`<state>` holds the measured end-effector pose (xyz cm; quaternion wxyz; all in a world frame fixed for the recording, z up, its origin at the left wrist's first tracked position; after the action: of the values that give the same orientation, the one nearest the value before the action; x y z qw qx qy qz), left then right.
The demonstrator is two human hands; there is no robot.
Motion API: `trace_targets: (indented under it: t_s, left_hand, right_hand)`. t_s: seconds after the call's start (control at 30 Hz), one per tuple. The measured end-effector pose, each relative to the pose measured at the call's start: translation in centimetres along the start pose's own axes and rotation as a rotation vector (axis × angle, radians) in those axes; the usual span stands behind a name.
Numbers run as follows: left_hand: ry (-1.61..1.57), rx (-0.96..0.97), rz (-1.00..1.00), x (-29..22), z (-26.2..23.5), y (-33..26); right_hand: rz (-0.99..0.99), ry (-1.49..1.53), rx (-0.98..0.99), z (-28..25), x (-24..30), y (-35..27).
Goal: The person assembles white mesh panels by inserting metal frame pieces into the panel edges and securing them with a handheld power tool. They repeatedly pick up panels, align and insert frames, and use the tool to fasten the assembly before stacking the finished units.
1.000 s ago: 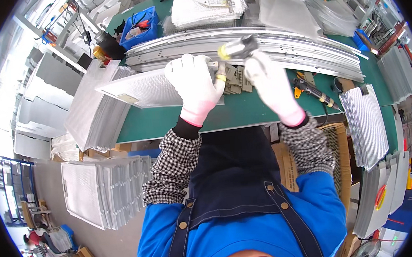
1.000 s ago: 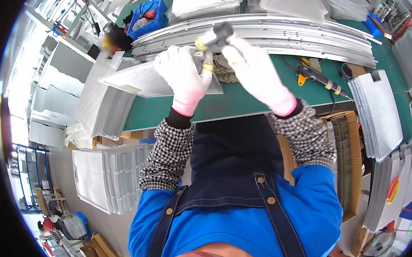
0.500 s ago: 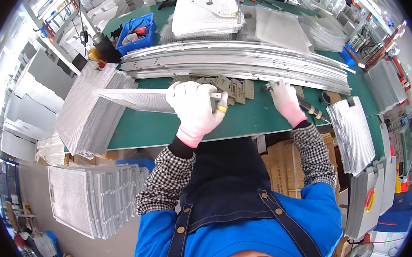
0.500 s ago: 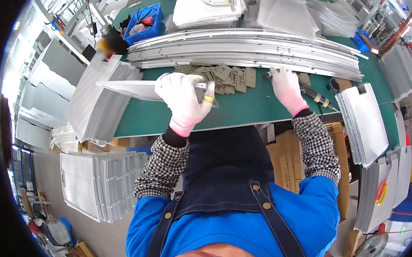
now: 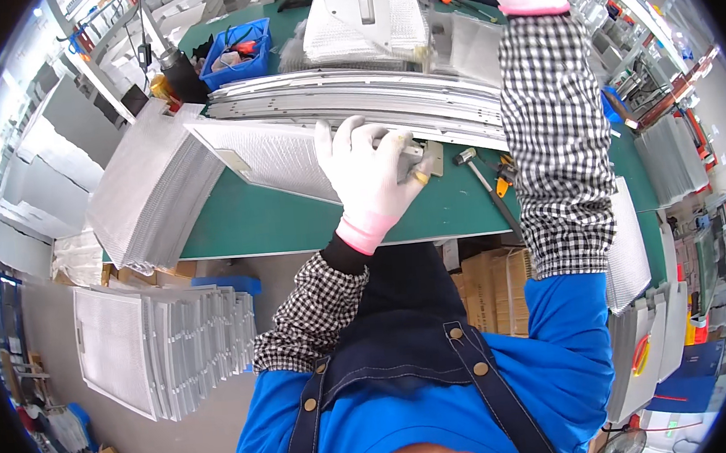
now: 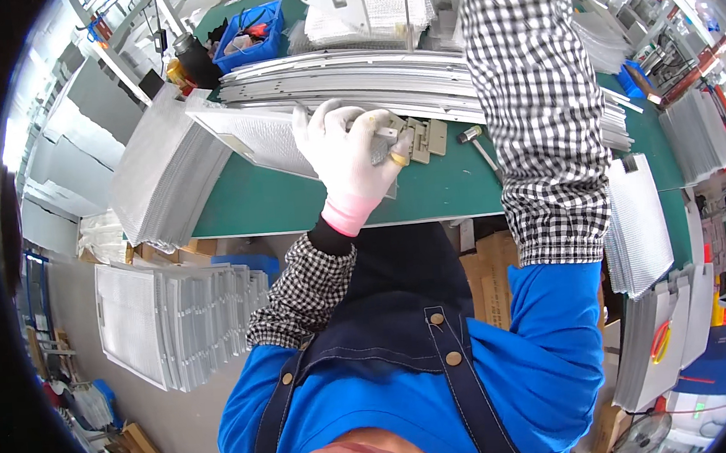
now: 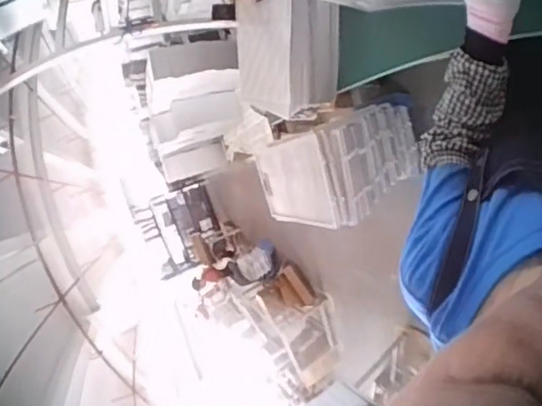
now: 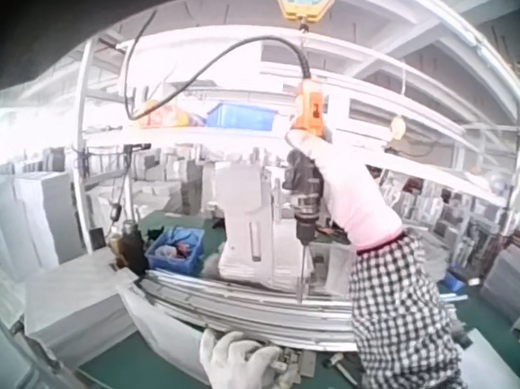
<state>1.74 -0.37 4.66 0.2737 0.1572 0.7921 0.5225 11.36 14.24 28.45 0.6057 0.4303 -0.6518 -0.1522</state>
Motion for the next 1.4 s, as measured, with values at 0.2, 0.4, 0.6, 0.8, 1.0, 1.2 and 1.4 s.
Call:
trace_targets:
  t_s: [0.2,0.4,0.6,0.8,1.0,1.2,1.4]
  left_hand:
    - [-0.034,0.078,-0.056,0.3,1.6,0.8]
    - [-0.123,0.055,-0.074,0.9,2.3,0.3]
    - [-0.109,0.082,-0.09,1.8,3.1,-0.7]
    - [-0.146,0.044,-0.087,1.8,3.4,-0.8]
    - [-0.282,0.125,-0.258,3.2,4.8,-2.4]
    - [-0.239,0.038,-0.07,1.4,1.6,0.0]
    - [-0.197,0.04,-0.063,1.6,1.7,-0.6]
  right_hand:
    - [-0.084,0.267,-0.11,1.6,5.3,-4.4]
    - [-0.463,-0.071,-0.056,3.5,6.5,-5.5]
    - [-0.255,0.054,-0.229,5.1,5.5,-5.7]
    - [-0.407,0.014,-0.154,4.9,5.4,-5.9]
    - [-0.27,0.027,-0.017,5.1,2.2,-6.9]
    - [-0.13,0.064,-0.002,5.9,-0.2,-7.7]
    - [-0.085,0.114,-0.012,6.4,-0.7,-7.7]
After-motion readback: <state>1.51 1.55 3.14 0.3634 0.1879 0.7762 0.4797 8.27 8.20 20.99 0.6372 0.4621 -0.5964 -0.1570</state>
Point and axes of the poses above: each hand's wrist, its own y-axis towards the middle knuckle, its own z-axis out of the palm, x = y × z, the point moved 5 cm from there along y, towards the middle knuckle, and after that the axes turned 7 degrees about -y, right-handed, at the moved point
